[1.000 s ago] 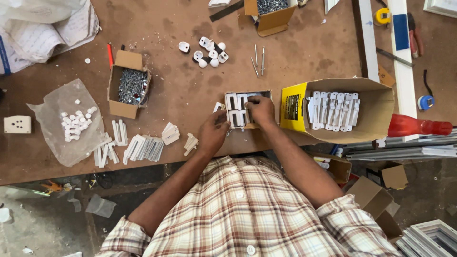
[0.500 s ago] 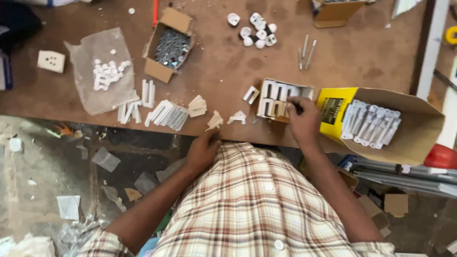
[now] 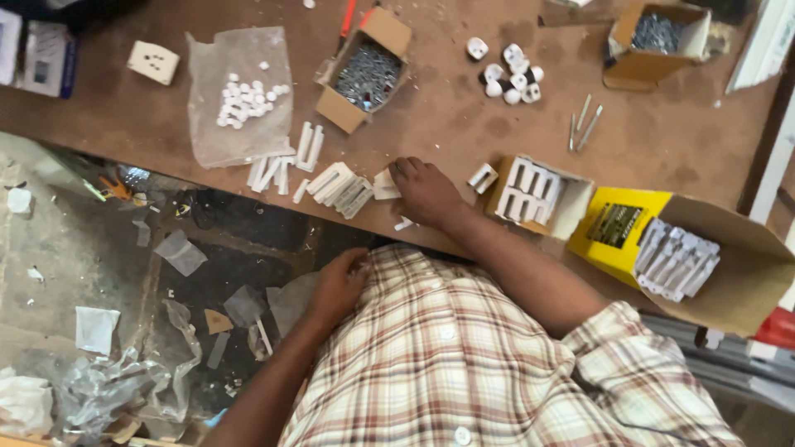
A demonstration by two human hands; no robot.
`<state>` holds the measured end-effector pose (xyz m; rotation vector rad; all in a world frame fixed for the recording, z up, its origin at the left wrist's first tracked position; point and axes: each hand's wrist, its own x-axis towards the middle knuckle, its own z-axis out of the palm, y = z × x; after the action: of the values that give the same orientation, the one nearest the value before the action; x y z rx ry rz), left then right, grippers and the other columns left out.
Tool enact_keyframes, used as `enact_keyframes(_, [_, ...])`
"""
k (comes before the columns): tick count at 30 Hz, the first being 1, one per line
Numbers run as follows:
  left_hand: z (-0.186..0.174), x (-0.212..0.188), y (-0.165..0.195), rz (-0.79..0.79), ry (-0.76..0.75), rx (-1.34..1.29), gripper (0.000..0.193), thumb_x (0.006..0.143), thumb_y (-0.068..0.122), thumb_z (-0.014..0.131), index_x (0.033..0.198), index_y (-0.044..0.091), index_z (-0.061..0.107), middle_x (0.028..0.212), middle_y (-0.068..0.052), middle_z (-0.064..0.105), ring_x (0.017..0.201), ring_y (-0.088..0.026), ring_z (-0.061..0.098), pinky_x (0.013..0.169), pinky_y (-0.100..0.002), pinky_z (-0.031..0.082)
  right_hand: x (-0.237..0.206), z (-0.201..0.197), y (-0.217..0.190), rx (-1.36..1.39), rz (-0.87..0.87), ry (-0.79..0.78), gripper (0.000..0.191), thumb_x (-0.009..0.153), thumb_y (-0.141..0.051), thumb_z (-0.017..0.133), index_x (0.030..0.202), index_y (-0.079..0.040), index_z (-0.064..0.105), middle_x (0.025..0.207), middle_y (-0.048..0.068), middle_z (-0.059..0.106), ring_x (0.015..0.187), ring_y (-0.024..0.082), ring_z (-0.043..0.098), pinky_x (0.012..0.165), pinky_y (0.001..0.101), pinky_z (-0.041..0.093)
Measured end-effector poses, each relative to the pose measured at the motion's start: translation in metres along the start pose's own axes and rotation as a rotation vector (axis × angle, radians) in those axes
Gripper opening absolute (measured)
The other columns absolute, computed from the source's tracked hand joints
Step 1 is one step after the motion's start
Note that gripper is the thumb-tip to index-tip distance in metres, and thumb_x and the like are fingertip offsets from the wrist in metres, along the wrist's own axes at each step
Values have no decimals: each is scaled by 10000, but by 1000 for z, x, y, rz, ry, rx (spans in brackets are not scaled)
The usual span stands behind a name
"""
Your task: The person picks white plastic hinge components one at a time from a yellow box and from the workbench, aligns them, and places them into a small cardboard box on the table, gradually filling it. They occasionally gather loose pieces from the bench and stack them before boxing them.
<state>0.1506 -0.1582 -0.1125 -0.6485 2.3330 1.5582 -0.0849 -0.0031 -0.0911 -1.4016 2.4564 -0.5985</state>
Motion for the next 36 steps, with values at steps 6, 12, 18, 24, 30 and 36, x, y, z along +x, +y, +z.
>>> enact_keyframes(6, [-47,-52,-63,-121,186,-42,390,900,227,697,1235,28,672,1130,-169,761,1057,-288,748,910,-376,567,40,30,-10,-117,-84,-136,512,670,-221,775,1136,-34,675,1204,131,608,1125,319,580,878,464,500])
enact_keyframes(12, [-63,-74,-94,-231,220,-56,374,877,243,706,1205,63,696,1076,-140,793,1004,-269,778,870,-371,589,54,32,-12,-298,-131,-176,215,857,-176,624,1017,-68,717,1182,124,644,1125,297,607,905,434,513])
enact_keyframes(18, [-69,-55,-86,-285,163,-84,396,883,228,686,1250,78,681,1124,-108,790,1013,-264,773,882,-366,585,47,23,-22,-312,-71,-207,249,829,-159,628,1033,-55,724,1137,131,666,1094,302,621,922,431,510])
enact_keyframes(24, [-85,-31,-56,-150,130,-212,405,913,243,693,1271,54,674,1151,-96,785,1072,-211,754,927,-343,569,40,13,-20,76,178,-45,314,709,-200,783,971,-27,774,1034,203,714,974,372,663,888,466,547])
enact_keyframes(30, [-81,18,23,79,57,-390,298,1047,166,560,1276,17,680,1171,-132,772,1091,-212,724,984,-326,542,3,-13,-25,893,635,147,398,858,-170,819,1204,5,731,939,42,709,824,101,599,745,269,522])
enact_keyframes(36, [-47,61,152,267,-331,-902,531,1044,120,592,1535,39,409,1544,-149,507,1419,-241,510,1166,-365,433,-41,-90,-47,1114,412,280,402,850,-88,804,1228,0,698,1067,-24,636,959,72,605,825,253,519])
